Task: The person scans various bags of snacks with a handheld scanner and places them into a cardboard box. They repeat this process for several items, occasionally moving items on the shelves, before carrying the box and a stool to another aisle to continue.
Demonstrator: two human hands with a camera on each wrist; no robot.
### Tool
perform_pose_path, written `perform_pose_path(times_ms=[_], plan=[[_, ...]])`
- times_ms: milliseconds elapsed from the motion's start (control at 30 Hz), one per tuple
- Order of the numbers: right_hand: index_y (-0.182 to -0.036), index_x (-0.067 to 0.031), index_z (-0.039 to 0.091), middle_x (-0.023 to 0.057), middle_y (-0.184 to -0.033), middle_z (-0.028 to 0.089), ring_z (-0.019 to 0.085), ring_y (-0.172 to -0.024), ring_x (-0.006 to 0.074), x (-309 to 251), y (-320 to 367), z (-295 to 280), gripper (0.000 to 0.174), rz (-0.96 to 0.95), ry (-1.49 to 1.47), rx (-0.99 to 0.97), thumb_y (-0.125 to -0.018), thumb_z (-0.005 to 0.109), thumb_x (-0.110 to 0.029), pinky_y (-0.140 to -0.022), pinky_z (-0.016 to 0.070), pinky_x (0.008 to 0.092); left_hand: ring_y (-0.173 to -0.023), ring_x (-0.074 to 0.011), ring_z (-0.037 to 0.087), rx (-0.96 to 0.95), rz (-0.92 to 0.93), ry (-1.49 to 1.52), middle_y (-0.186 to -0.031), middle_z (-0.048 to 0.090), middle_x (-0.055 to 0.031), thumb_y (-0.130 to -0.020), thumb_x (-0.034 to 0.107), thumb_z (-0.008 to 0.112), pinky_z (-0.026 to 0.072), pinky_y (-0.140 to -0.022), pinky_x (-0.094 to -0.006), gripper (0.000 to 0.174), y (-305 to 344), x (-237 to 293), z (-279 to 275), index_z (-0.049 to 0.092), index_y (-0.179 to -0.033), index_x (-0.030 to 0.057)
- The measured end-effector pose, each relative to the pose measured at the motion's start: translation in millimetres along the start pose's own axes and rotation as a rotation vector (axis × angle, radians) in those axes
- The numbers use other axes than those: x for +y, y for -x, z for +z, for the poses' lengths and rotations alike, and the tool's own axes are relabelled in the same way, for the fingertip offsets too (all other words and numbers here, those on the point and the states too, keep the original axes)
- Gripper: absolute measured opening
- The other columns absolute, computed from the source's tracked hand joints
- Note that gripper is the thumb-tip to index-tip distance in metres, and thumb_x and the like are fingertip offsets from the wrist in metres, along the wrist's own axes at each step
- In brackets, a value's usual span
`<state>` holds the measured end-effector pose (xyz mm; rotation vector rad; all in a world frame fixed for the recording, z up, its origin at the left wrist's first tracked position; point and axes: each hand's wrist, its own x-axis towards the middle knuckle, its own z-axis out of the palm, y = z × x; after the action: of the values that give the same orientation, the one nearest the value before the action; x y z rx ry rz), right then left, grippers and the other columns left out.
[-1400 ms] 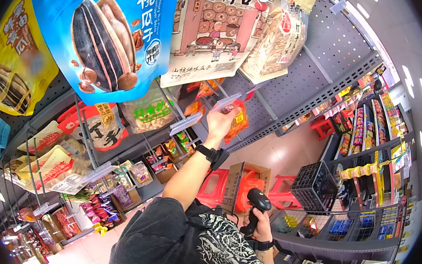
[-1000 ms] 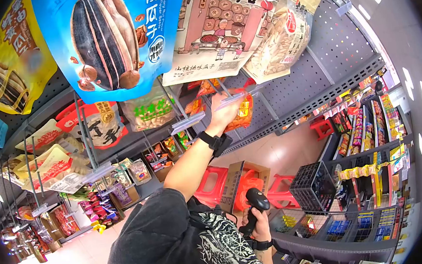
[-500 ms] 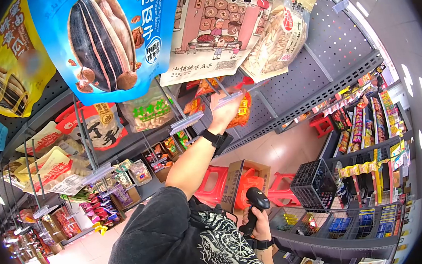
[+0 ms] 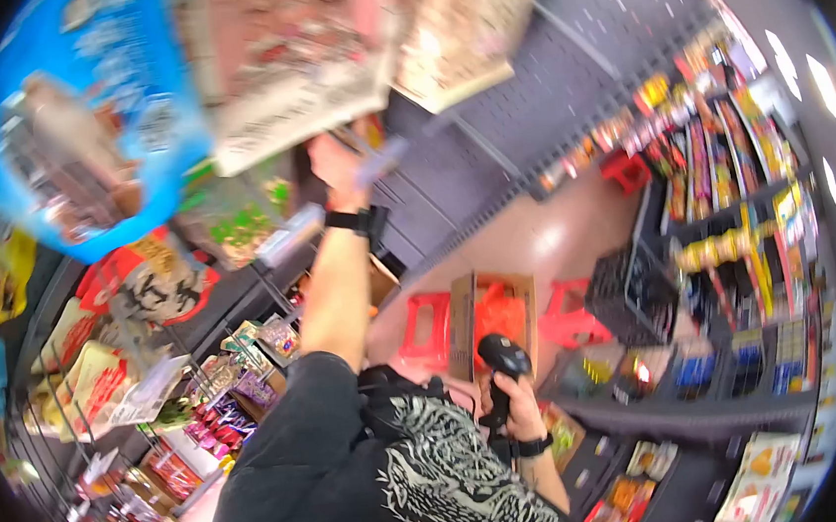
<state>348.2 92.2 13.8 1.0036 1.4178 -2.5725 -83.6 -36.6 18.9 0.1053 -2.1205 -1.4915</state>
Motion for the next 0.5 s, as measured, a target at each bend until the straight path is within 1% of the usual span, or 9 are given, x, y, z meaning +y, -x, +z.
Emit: perform_pose_path(times_ms=[33, 67, 100, 133, 167, 200, 233, 367, 500], plan=[[-0.101, 0.0016, 0.053, 0.0085, -0.070, 0.057, 0.054, -0.053, 0.0164, 1, 3, -8, 0.024, 0.028, -0.016, 0.004, -0.088, 0.058, -0.018, -0.049, 0.0459, 0.0292, -0.075, -0.0227, 0.066, -0.002, 0.077, 0.300, -0.087, 0.068, -0.0090, -0.073, 0.029, 0.078, 0.0530, -0.069, -0.0370, 0.046, 8, 4, -6, 0.060, -0.106, 0.0025], [-0.106, 0.0005, 0.052, 0.0078, -0.071, 0.057, 0.054, -0.052, 0.0164, 1, 7, -15, 0.030, 0.012, 0.001, 0.015, -0.087, 0.059, -0.021, -0.048, 0.0451, 0.0292, -0.079, -0.0187, 0.063, -0.088, -0.083, 0.667, -0.086, 0.067, -0.0059, -0.076, 0.015, 0.077, 0.0522, -0.073, -0.0348, 0.035, 30, 37, -23, 0.060, -0.104, 0.0027], [-0.112, -0.0007, 0.051, 0.0071, -0.073, 0.057, 0.054, -0.052, 0.0165, 1, 10, -22, 0.036, -0.003, 0.019, 0.020, -0.086, 0.060, -0.025, -0.047, 0.0444, 0.0292, -0.084, -0.0203, 0.064, 0.077, 0.286, 0.464, -0.089, 0.067, -0.0071, -0.078, 0.010, 0.074, 0.0510, -0.077, -0.0346, 0.030, 40, 26, -23, 0.060, -0.104, 0.0029], [-0.111, -0.0022, 0.051, 0.0079, -0.076, 0.058, 0.054, -0.054, 0.0166, 0, 14, -26, 0.032, -0.007, -0.093, 0.049, -0.088, 0.059, -0.023, -0.048, 0.0444, 0.0291, -0.089, -0.0230, 0.064, -0.090, 0.091, 0.416, -0.094, 0.066, -0.0108, -0.077, 0.013, 0.076, 0.0498, -0.079, -0.0361, 0.036, 54, 12, -29, 0.058, -0.106, 0.0007], [-0.110, -0.0036, 0.050, 0.0088, -0.079, 0.058, 0.054, -0.056, 0.0167, -2, 13, -30, 0.028, -0.022, -0.206, 0.061, -0.089, 0.058, -0.020, -0.049, 0.0444, 0.0290, -0.089, -0.0296, 0.061, -0.023, 0.278, 0.043, -0.095, 0.064, -0.0129, -0.075, 0.015, 0.077, 0.0465, -0.083, -0.0384, 0.038, 69, 32, -47, 0.058, -0.105, 0.0000], [-0.112, -0.0055, 0.049, 0.0090, -0.082, 0.058, 0.054, -0.056, 0.0170, 3, 8, -37, 0.029, -0.002, -0.308, 0.050, -0.089, 0.057, -0.021, -0.051, 0.0448, 0.0299, -0.092, -0.0342, 0.058, 0.232, 0.380, -0.181, -0.100, 0.062, -0.0124, -0.074, 0.013, 0.076, 0.0445, -0.085, -0.0421, 0.035, 88, 35, -48, 0.059, -0.102, 0.0008], [-0.115, -0.0055, 0.048, 0.0088, -0.083, 0.058, 0.053, -0.058, 0.0170, 10, 4, -53, 0.031, 0.002, -0.391, 0.056, -0.090, 0.057, -0.021, -0.053, 0.0450, 0.0304, -0.091, -0.0337, 0.056, 0.205, 0.586, -0.101, -0.098, 0.062, -0.0107, -0.075, 0.010, 0.074, 0.0445, -0.083, -0.0409, 0.031, 106, 31, -47, 0.060, -0.101, 0.0020], [-0.115, -0.0064, 0.049, 0.0062, -0.081, 0.056, 0.051, -0.059, 0.0157, 11, 9, -98, 0.029, 0.022, -0.536, 0.215, -0.090, 0.056, -0.022, -0.055, 0.0431, 0.0306, -0.088, -0.0260, 0.059, -0.466, 0.677, -0.057, -0.093, 0.062, -0.0077, -0.073, 0.006, 0.068, 0.0452, -0.078, -0.0380, 0.023, 210, 26, -14, 0.062, -0.095, 0.0081], [-0.118, -0.0081, 0.049, 0.0045, -0.079, 0.054, 0.048, -0.059, 0.0144, 1, 14, -152, 0.031, 0.058, -0.653, 0.182, -0.091, 0.054, -0.024, -0.055, 0.0411, 0.0302, -0.091, -0.0268, 0.059, -0.757, 0.560, -0.268, -0.093, 0.061, -0.0070, -0.076, 0.017, 0.065, 0.0472, -0.079, -0.0400, 0.020, 272, -39, 7, 0.061, -0.094, 0.0088]])
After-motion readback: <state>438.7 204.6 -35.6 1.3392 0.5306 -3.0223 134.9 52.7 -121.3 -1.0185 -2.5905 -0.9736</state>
